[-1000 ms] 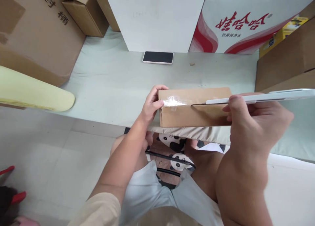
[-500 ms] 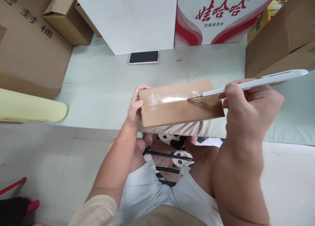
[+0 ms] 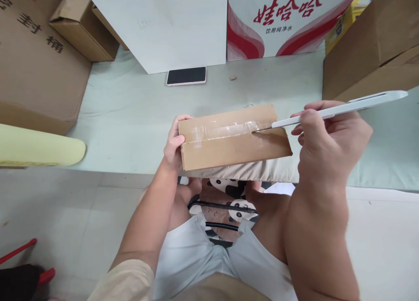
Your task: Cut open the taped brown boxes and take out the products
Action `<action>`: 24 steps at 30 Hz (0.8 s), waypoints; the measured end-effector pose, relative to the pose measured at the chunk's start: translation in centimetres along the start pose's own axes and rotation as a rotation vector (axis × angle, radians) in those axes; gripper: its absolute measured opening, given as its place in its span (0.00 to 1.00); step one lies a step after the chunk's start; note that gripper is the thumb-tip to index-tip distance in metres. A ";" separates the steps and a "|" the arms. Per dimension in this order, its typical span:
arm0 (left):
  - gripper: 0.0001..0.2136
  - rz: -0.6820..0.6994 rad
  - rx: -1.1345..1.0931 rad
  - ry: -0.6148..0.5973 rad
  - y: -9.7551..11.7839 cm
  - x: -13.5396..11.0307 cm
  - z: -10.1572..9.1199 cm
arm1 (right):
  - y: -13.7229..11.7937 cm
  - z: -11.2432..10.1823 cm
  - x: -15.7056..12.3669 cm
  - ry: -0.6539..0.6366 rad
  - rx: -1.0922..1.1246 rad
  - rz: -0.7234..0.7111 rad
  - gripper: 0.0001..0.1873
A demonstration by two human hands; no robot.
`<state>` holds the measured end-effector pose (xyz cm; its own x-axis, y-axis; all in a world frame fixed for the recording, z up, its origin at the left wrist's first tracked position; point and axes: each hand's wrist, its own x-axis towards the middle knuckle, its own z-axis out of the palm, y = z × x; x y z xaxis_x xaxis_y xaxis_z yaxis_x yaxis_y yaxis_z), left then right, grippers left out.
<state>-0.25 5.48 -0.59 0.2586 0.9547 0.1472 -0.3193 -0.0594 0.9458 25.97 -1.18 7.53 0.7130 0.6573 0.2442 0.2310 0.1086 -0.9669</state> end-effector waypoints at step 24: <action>0.23 -0.026 -0.035 0.050 0.0 -0.1 0.1 | 1.2 -0.5 1.3 0.286 0.439 -0.279 0.04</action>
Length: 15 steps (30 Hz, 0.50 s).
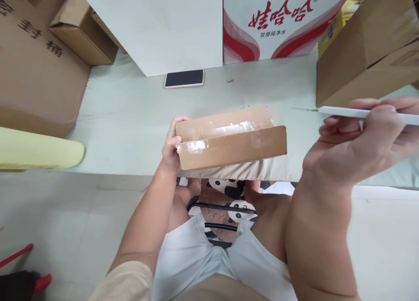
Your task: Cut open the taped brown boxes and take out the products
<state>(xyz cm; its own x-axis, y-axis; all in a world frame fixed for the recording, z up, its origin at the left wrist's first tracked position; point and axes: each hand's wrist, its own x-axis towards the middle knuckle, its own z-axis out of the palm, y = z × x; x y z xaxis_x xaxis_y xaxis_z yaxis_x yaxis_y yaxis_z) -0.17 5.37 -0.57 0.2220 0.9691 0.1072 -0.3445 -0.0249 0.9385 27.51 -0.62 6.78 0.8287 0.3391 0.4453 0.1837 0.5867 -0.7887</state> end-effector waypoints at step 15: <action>0.29 0.134 0.029 -0.013 -0.3 0.0 -0.2 | 7.1 -8.8 -2.2 -1.207 -1.020 0.138 0.25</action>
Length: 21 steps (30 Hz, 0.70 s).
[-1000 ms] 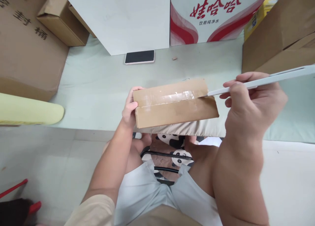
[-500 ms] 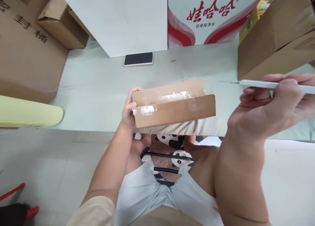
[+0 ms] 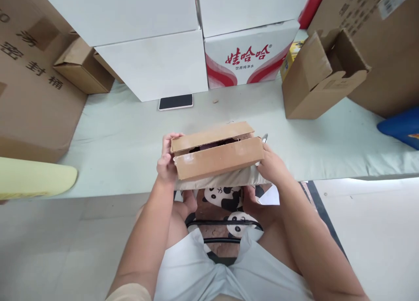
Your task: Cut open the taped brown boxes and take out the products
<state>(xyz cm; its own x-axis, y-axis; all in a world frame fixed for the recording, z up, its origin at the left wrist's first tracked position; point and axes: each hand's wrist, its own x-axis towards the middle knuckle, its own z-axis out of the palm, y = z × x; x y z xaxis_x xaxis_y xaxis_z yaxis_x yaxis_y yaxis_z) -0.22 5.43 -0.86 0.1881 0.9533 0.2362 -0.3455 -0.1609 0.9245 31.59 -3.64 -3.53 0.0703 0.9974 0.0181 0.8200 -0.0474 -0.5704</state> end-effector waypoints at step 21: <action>0.17 0.204 0.669 -0.105 3.8 0.6 1.0 | -8.1 -3.0 0.8 0.365 1.144 -0.231 0.12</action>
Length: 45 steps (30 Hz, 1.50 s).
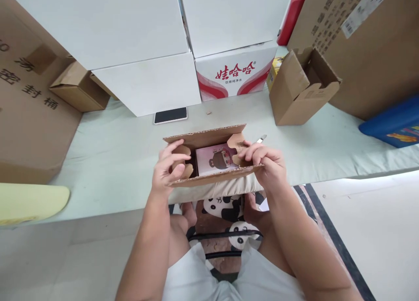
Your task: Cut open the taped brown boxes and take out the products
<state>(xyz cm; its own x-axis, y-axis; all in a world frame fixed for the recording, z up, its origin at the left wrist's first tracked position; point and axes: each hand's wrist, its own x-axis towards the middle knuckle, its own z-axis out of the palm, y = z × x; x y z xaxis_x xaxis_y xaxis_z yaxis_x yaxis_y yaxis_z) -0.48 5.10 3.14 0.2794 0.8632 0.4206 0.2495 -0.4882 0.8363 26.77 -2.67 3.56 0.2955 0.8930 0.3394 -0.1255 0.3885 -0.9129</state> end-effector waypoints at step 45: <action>0.22 -0.563 0.735 -0.972 10.1 8.3 4.7 | 7.1 -1.8 -3.7 -0.444 -0.559 -0.149 0.73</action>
<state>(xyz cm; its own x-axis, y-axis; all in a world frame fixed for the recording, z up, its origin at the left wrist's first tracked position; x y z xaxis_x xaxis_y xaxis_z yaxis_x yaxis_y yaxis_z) 8.74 6.71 13.45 0.4388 0.6771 -0.5908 0.8985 -0.3195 0.3010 26.44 -3.62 -4.62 -0.1555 0.8937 0.4208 0.4238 0.4452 -0.7888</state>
